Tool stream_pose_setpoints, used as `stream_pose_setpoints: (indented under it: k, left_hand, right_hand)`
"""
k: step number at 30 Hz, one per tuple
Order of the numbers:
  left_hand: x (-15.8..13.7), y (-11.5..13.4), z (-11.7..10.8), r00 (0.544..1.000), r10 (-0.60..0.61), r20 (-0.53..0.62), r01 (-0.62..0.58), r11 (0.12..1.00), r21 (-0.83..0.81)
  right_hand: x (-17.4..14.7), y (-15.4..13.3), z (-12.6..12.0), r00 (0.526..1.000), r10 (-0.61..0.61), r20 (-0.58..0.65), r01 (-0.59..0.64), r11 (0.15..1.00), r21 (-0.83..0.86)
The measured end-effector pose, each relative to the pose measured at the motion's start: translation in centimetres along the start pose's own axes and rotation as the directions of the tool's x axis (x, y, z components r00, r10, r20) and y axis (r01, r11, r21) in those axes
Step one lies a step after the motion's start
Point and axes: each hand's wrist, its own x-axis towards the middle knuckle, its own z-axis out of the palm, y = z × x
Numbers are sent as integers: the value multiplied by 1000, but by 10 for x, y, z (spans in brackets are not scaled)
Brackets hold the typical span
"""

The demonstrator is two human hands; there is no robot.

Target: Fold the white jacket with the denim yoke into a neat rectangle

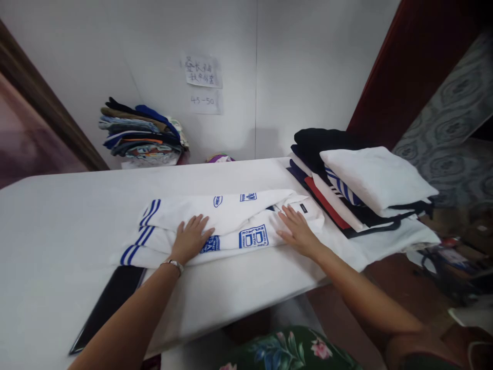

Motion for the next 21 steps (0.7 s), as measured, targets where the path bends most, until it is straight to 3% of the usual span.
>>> stream_pose_setpoints:
  k: [5,8,12,21]
  left_hand:
    - [-1,3,-3,1000,-10,-23,9,999,-38]
    - [-3,3,-2,1000,-5,-23,4,999,-43]
    - [-2,2,2,998,-48,-46,44,996,-84]
    - [-7,8,1,992,-123,-37,113,971,-209]
  right_hand:
    - [73,-43,5,989,-145,27,144,989,28]
    - [93,-44,28,982,-107,154,106,994,16]
    - [90,-25,63,952,-30,306,30,1000,6]
    - [79,-14,85,971,-30,239,53,995,-89]
